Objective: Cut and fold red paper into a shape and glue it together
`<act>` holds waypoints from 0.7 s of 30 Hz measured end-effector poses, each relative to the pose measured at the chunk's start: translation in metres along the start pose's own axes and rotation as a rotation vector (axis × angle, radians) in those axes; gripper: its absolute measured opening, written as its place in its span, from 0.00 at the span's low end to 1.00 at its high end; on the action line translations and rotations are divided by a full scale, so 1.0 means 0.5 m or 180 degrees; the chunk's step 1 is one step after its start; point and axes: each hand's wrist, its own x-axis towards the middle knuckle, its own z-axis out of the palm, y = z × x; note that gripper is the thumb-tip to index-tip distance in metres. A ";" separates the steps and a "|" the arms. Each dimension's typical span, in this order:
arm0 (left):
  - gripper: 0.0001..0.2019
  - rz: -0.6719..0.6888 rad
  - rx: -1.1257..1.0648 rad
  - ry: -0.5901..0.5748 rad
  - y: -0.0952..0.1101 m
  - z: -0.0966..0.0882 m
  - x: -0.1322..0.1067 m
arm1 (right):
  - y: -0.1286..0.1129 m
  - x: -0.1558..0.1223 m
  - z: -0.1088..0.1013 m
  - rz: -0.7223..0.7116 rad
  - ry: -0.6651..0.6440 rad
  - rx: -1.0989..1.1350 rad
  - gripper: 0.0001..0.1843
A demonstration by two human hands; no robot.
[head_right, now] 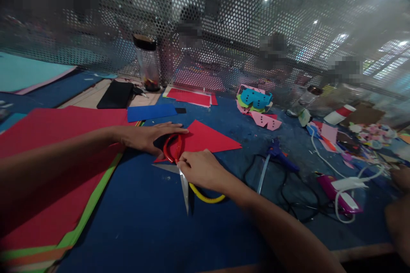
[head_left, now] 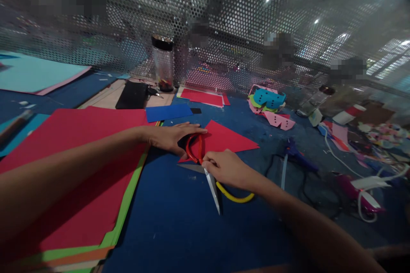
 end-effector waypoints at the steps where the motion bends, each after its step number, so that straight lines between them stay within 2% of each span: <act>1: 0.52 0.0012 0.0007 0.0011 -0.002 0.001 0.000 | 0.001 0.000 0.000 -0.0011 -0.0012 -0.0005 0.14; 6: 0.51 0.0160 0.0086 0.0132 -0.008 0.005 0.001 | 0.003 -0.002 -0.002 0.0002 -0.0055 0.0124 0.14; 14: 0.48 0.0161 0.0048 0.0169 -0.004 0.005 -0.002 | -0.003 -0.012 -0.020 0.0117 -0.0237 0.0460 0.12; 21: 0.49 0.0122 -0.0144 0.0381 -0.019 0.013 -0.003 | 0.019 -0.022 -0.036 0.0000 -0.0161 0.0861 0.10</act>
